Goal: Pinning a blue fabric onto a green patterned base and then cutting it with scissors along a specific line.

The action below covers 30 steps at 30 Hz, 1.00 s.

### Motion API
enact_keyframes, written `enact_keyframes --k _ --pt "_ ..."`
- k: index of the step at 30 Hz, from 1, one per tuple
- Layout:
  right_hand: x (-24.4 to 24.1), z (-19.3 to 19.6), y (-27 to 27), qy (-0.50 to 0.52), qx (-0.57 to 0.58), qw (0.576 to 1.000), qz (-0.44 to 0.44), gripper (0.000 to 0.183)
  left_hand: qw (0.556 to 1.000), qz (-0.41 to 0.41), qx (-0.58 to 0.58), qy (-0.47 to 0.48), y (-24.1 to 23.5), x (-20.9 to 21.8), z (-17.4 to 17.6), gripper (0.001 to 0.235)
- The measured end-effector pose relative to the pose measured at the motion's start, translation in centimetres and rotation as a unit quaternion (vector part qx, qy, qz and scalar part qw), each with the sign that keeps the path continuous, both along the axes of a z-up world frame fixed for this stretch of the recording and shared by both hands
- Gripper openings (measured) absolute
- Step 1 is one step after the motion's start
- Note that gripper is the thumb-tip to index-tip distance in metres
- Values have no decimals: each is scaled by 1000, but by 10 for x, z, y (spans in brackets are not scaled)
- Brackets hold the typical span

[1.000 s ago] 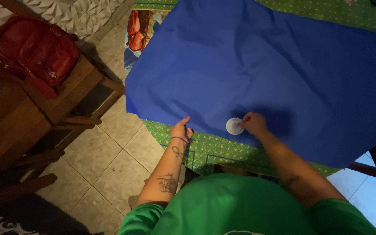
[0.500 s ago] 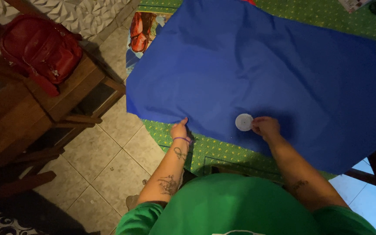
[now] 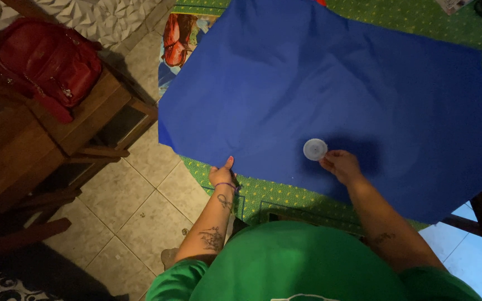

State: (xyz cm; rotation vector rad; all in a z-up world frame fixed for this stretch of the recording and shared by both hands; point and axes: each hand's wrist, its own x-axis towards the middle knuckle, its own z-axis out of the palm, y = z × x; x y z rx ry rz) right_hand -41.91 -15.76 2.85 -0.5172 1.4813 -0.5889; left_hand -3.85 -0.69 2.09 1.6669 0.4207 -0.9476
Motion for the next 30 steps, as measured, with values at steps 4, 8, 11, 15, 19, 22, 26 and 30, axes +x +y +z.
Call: enact_keyframes --k 4,8,11,15,19,22,26,30 --pt "-2 -9 -2 -4 -7 1000 5 35 999 1 -15 -36 2 7 -41 48" --pt "-4 -13 -2 -7 6 1000 -8 33 997 10 -17 -74 12 15 -87 68" --pt "-8 -11 3 6 1 1000 -3 32 997 16 -18 -72 14 15 -84 63" --pt "-20 -29 2 60 5 998 26 31 997 32 -46 -56 16 23 -99 49" --pt "-14 -8 0 3 29 999 -28 25 999 14 -29 -28 8 5 -12 61" --pt "-3 19 -2 -27 70 993 -95 26 998 46 -44 15 7 1 12 45" --pt "-4 23 -4 -65 77 988 -118 22 994 47 -80 49 12 16 -70 40" --pt "1 46 3 -30 45 997 -56 24 990 53 -114 68 16 17 -93 29"
